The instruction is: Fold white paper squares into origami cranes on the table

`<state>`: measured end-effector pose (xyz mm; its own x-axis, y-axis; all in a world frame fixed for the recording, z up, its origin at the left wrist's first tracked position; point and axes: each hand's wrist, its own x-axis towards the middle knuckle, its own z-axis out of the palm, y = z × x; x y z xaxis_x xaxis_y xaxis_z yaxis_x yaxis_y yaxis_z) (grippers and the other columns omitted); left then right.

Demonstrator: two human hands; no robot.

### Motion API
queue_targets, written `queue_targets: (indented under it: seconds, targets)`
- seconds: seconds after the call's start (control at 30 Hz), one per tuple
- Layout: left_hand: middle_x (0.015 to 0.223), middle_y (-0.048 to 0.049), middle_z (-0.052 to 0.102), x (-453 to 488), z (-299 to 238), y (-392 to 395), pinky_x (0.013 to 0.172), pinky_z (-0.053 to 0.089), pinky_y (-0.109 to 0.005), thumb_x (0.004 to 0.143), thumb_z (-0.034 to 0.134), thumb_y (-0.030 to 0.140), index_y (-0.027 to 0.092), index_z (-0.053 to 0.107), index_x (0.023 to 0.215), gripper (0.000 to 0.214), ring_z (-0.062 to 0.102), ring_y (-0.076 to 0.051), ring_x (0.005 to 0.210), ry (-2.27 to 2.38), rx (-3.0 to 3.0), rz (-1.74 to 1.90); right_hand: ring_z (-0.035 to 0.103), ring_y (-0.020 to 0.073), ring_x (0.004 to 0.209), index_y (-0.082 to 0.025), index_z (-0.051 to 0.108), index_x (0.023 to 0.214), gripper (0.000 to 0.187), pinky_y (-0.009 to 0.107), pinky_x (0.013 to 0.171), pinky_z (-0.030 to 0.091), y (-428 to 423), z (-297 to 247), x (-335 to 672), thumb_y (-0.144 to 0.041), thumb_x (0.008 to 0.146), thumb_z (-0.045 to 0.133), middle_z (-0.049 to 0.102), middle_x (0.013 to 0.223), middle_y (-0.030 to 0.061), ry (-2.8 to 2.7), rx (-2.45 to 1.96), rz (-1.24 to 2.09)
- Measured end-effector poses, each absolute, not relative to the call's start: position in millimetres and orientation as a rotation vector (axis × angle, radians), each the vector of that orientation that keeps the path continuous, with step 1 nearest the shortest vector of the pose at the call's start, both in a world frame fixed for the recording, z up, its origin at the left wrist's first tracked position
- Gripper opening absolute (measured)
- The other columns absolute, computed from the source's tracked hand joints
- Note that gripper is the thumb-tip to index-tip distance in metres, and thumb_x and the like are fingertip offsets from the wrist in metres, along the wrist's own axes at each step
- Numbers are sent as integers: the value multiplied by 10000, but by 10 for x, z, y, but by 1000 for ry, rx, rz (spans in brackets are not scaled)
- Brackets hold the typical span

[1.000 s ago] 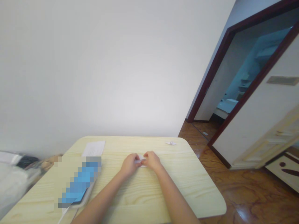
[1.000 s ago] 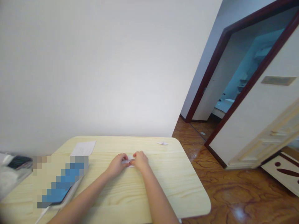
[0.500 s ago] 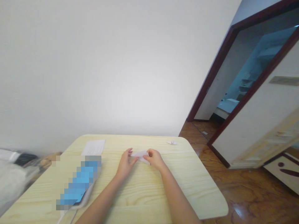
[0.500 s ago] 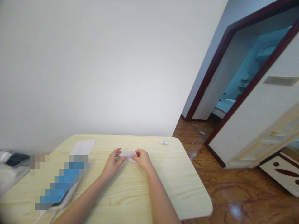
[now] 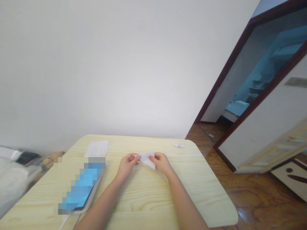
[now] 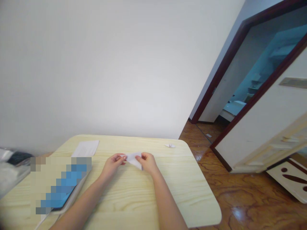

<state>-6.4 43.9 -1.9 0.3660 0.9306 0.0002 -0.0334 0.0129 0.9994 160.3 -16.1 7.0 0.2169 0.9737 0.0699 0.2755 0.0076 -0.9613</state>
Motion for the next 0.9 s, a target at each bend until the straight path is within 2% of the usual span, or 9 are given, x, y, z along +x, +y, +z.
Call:
queue_targets:
  seconds: [0.13, 0.23, 0.4, 0.63, 0.9]
  targets:
    - [557, -16, 634, -64, 25, 409, 551, 476, -259, 559, 659, 446, 130, 626, 753, 373, 581, -141, 527, 923, 1351, 960, 507, 116, 539, -149, 601, 698, 320, 203, 484, 378, -150, 110, 1563, -467, 664, 585, 597, 621, 4, -1137, -1390, 837]
    - [562, -20, 648, -61, 70, 376, 548, 480, -263, 543, 672, 427, 134, 632, 749, 360, 585, -143, 522, 933, 1324, 964, 484, 110, 503, -140, 607, 662, 325, 202, 453, 348, -161, 142, 1540, -465, 654, 594, 584, 581, 3, -1090, -1426, 806]
    - [639, -46, 682, -62, 128, 345, 565, 499, -272, 531, 682, 415, 128, 636, 791, 390, 617, -167, 587, 928, 1276, 941, 485, 109, 496, -131, 632, 673, 304, 202, 449, 339, -181, 156, 1544, -433, 651, 603, 602, 587, 10, -1051, -1451, 819]
    - [797, -122, 693, -95, 119, 352, 589, 508, -289, 589, 637, 461, 99, 616, 859, 452, 650, -238, 771, 902, 1220, 926, 483, 108, 487, -135, 651, 690, 296, 204, 444, 342, -181, 162, 1606, -425, 663, 598, 616, 589, 16, -1053, -1422, 787]
    - [691, -73, 685, -92, 144, 335, 573, 512, -289, 592, 648, 436, 126, 622, 780, 363, 643, -209, 696, 913, 1236, 1020, 496, 115, 505, -151, 660, 684, 253, 212, 462, 360, -189, 184, 1603, -393, 679, 587, 621, 603, 16, -1056, -1429, 750]
